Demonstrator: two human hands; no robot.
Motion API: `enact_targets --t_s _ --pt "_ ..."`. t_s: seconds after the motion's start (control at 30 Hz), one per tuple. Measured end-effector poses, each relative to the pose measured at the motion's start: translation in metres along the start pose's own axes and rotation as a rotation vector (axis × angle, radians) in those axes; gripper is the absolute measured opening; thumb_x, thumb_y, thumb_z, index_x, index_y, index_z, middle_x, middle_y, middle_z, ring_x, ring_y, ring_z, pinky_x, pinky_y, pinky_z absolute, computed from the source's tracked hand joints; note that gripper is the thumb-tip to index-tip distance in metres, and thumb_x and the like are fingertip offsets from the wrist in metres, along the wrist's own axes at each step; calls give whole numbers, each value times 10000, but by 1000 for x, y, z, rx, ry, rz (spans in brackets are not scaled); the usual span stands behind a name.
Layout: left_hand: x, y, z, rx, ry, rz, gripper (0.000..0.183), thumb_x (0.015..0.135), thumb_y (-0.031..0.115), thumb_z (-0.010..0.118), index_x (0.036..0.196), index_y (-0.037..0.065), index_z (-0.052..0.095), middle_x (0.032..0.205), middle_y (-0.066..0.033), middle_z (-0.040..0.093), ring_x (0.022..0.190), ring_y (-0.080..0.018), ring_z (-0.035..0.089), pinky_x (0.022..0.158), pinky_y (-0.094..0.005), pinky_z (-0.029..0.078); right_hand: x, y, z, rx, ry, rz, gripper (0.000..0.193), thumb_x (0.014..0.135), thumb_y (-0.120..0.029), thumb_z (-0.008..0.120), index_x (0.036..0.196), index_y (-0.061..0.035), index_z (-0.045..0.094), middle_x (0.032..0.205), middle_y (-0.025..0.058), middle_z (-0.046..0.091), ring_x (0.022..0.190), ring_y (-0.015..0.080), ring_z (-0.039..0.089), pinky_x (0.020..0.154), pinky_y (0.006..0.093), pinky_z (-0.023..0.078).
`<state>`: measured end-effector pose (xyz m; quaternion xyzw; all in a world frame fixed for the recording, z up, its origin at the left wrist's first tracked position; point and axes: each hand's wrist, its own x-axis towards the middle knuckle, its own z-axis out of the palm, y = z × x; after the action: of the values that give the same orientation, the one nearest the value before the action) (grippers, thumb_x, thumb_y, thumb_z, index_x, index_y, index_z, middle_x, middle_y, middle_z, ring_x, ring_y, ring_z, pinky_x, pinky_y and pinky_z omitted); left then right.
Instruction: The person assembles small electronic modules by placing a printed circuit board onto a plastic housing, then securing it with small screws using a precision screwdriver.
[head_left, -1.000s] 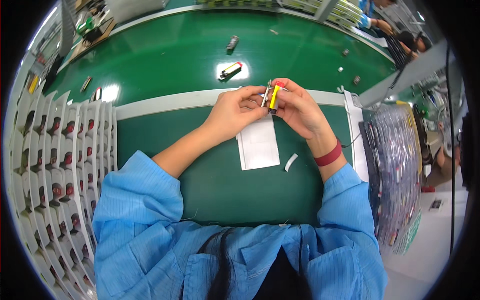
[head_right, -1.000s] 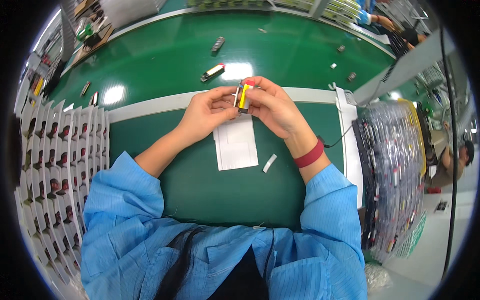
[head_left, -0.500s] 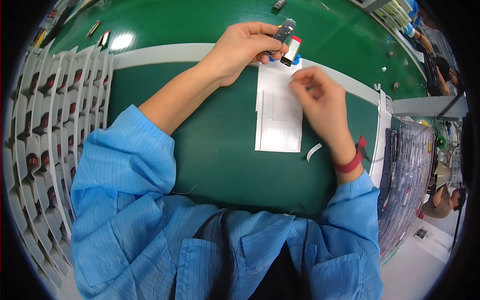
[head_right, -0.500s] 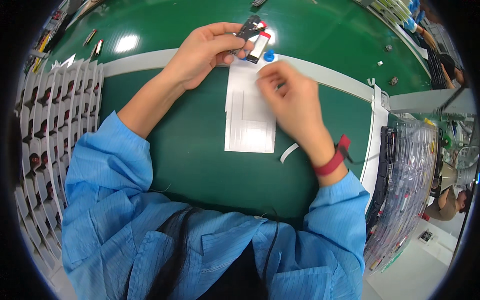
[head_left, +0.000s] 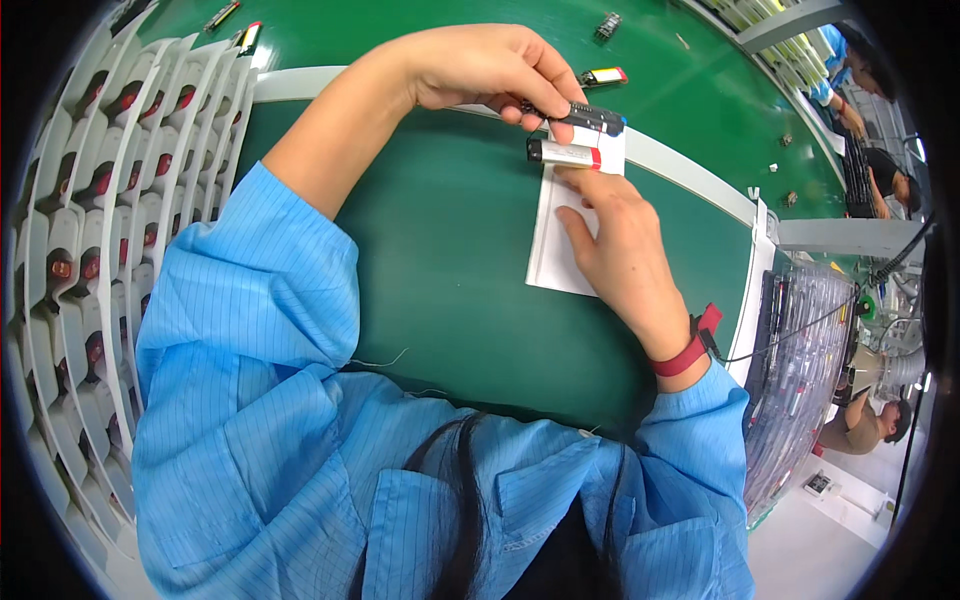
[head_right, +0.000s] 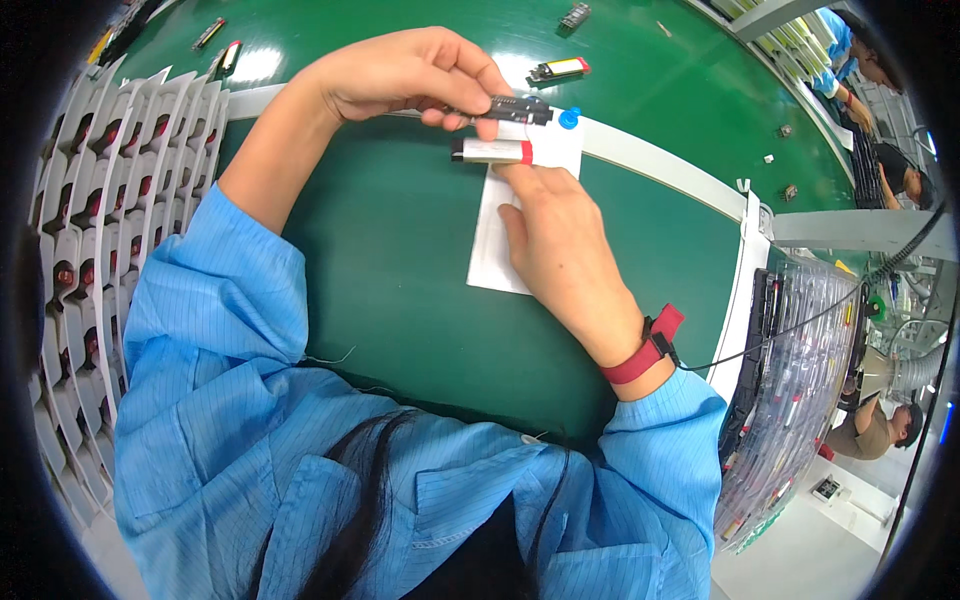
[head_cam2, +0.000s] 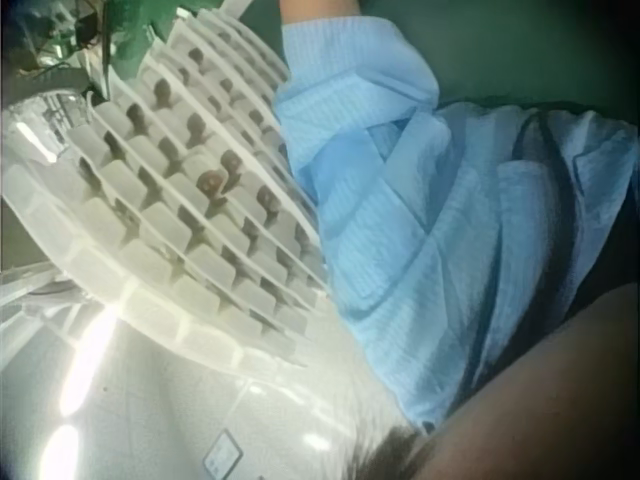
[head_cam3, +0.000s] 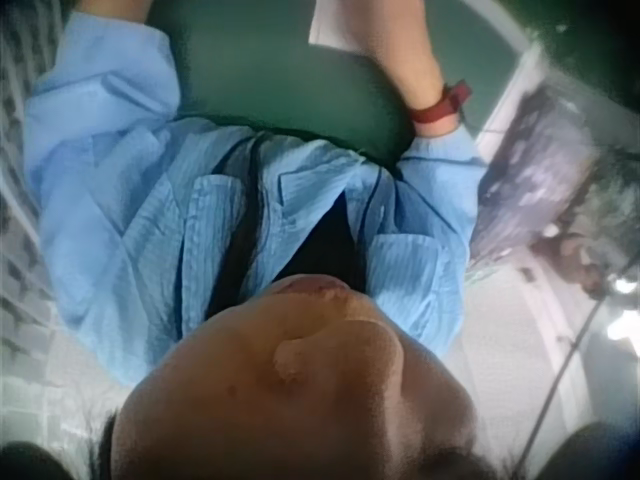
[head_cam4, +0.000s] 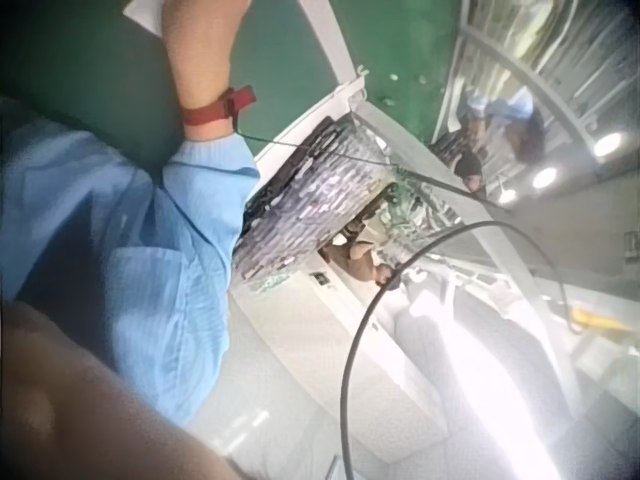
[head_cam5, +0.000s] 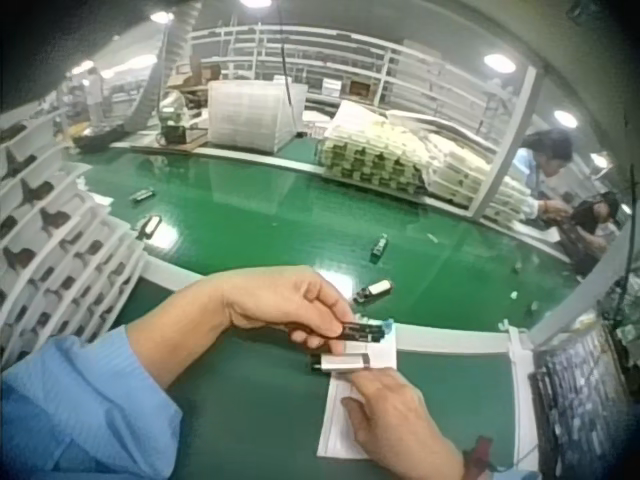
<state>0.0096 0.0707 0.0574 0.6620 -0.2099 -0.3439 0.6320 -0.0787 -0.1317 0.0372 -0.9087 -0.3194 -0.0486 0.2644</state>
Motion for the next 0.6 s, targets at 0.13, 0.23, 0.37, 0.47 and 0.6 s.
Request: enact_targets --t_s 0.13,0.23,0.37,0.47,0.6 --pt "-5 -23 -11 -66 -362 37 223 754 83 628 927 -58 619 888 -167 636 527 -65 509 455 -181 406 11 18 -2 284 -9 260 282 699 6 634 966 24 547 842 129 607 748 231 601 681 319 492" --pt "1 -20 2 128 -423 -30 184 743 47 611 894 -54 635 1093 -189 579 563 -85 553 475 -186 432 20 22 -7 410 -94 365 286 725 83 593 1000 49 523 808 51 559 760 83 548 650 197 482" --pt "0 -20 1 146 -401 -84 173 742 36 598 891 -41 641 1107 -183 576 575 -88 566 485 -190 442 20 13 -3 240 -102 310 335 700 83 608 1017 11 528 857 98 597 743 156 591 654 248 502" --pt "-1 -20 1 183 -397 -75 166 746 36 593 884 -41 642 1094 -181 585 566 -85 559 485 -196 443 6 6 5 -1 16 94 359 685 60 614 1023 -11 517 853 134 611 740 239 609 645 310 502" --pt "-3 -17 4 242 -362 -114 152 750 36 588 870 -39 644 1066 -167 602 556 -81 548 483 -200 444 12 7 2 -12 -11 81 368 671 32 623 1016 -13 500 797 151 623 708 293 618 635 359 495"
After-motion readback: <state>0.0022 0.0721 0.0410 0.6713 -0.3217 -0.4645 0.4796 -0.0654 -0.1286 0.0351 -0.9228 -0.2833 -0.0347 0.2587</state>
